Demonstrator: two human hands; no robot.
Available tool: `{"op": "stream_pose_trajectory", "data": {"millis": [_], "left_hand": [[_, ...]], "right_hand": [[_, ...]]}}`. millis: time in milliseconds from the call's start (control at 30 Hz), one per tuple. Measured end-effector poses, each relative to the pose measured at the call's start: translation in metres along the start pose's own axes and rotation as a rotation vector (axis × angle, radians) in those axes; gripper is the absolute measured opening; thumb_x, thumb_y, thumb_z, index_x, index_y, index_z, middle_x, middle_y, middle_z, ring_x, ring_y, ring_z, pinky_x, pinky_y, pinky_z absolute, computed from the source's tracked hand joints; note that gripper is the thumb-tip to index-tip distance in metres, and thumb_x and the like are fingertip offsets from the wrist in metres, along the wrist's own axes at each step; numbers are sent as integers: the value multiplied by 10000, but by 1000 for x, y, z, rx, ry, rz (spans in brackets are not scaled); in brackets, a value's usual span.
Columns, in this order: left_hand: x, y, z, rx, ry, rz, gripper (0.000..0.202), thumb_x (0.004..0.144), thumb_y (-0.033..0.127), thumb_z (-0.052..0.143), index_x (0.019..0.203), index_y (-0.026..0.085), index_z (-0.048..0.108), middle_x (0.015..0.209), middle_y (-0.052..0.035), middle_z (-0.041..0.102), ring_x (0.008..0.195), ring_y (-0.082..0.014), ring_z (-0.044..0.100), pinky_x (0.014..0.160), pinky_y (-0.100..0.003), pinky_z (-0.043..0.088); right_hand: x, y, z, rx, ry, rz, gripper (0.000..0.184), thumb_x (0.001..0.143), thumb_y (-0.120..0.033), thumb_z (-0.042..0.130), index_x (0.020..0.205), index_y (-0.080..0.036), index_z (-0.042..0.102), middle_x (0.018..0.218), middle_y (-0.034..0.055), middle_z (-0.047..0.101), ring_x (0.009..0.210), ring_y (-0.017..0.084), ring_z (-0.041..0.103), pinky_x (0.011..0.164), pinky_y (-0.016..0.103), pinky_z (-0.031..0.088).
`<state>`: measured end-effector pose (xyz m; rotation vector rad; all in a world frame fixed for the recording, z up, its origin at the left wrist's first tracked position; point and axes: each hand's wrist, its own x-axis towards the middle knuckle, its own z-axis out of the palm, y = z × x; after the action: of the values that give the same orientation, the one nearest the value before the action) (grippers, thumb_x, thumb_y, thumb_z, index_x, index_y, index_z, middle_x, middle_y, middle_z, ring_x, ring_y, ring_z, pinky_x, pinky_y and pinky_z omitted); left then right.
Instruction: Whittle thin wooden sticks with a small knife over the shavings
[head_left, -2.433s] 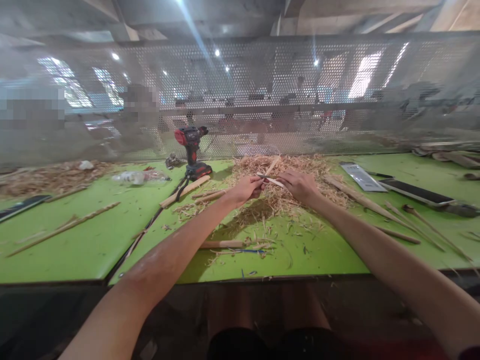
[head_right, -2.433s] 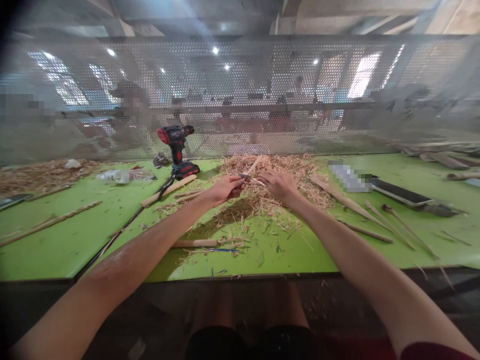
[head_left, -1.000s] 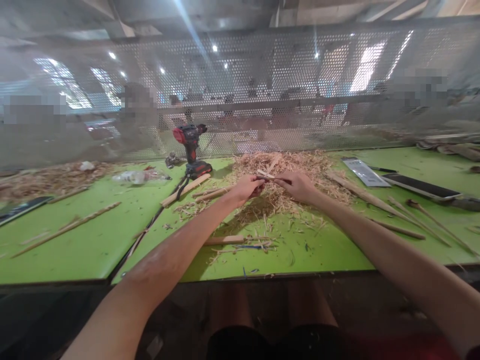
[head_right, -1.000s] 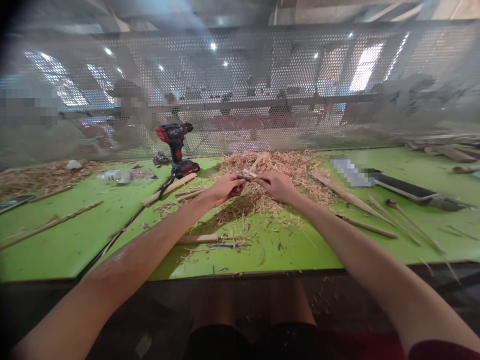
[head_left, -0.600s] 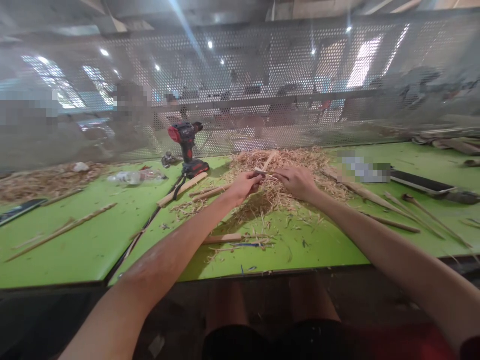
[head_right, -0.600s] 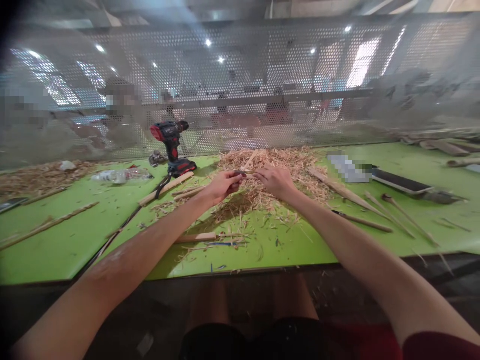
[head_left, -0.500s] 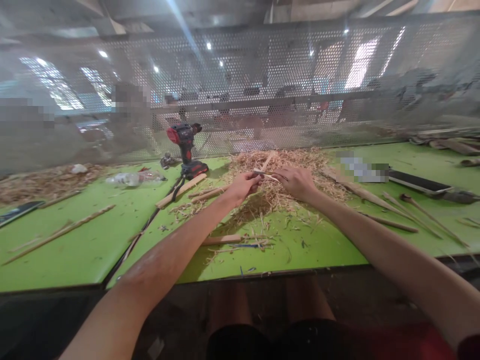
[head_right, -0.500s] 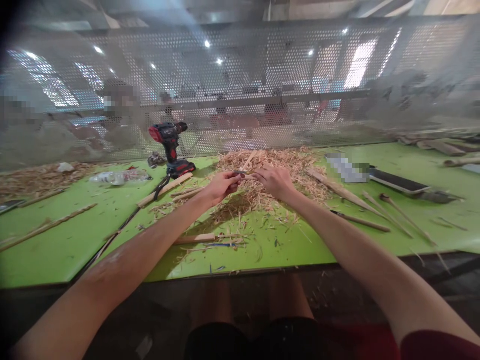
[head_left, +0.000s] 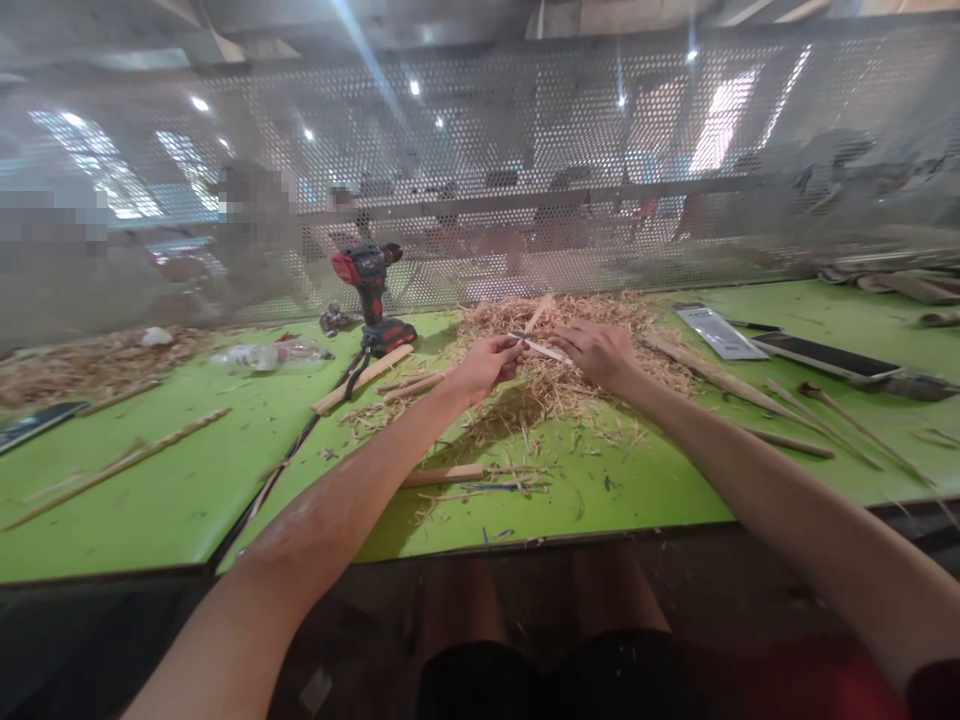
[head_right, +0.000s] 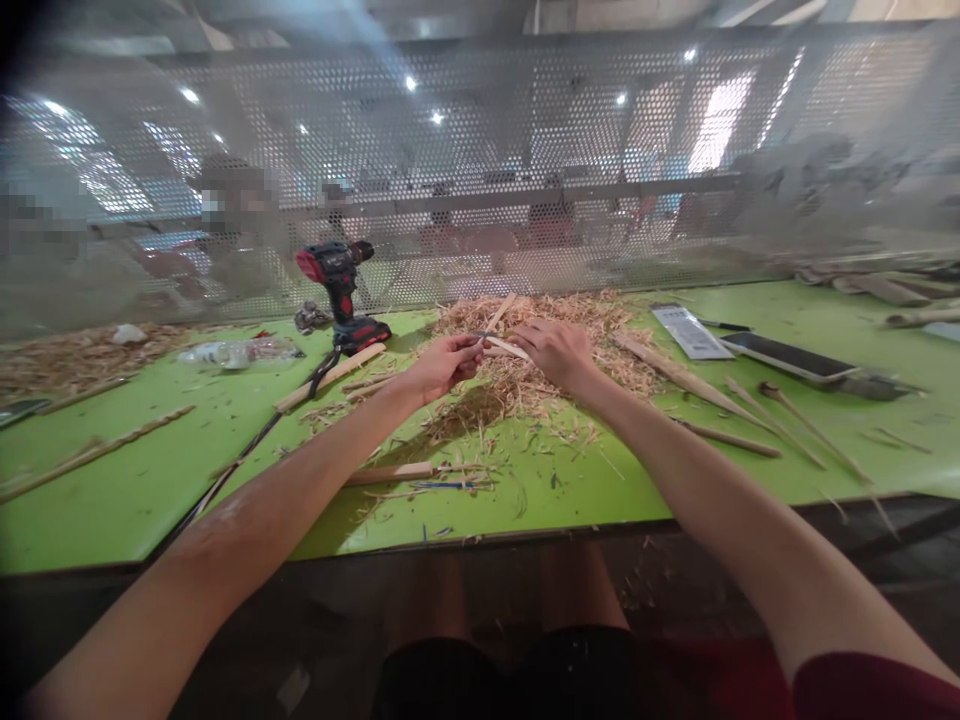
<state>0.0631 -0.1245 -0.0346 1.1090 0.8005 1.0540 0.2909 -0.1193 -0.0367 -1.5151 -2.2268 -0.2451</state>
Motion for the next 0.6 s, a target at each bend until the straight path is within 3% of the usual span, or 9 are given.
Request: {"op": "stream_pose_trajectory", "data": {"millis": [233, 400, 600], "left_hand": [[2, 0, 1, -35, -26, -15, 188, 992, -10, 658, 830, 82, 681, 611, 30, 558, 463, -16, 385, 460, -145, 272], [5, -1, 0, -13, -24, -16, 186, 976, -9, 688, 813, 81, 685, 603, 33, 547, 455, -13, 367, 455, -150, 247], [4, 0, 2, 21, -27, -24, 226, 976, -20, 676, 774, 80, 676, 587, 35, 518, 453, -15, 362, 465, -155, 234]], "right_hand": [[1, 5, -1, -1, 9, 26, 704, 1154, -638, 213, 1510, -304, 720, 1312, 129, 779, 1015, 322, 701, 768, 420, 490], [3, 9, -1, -26, 18, 43, 683, 1129, -653, 252, 1525, -328, 704, 1318, 135, 774, 1051, 370, 712, 753, 461, 530], [3, 11, -1, -73, 32, 7, 665, 1159, -600, 242, 1480, -317, 750, 1276, 136, 791, 1034, 333, 708, 749, 405, 498]]}}
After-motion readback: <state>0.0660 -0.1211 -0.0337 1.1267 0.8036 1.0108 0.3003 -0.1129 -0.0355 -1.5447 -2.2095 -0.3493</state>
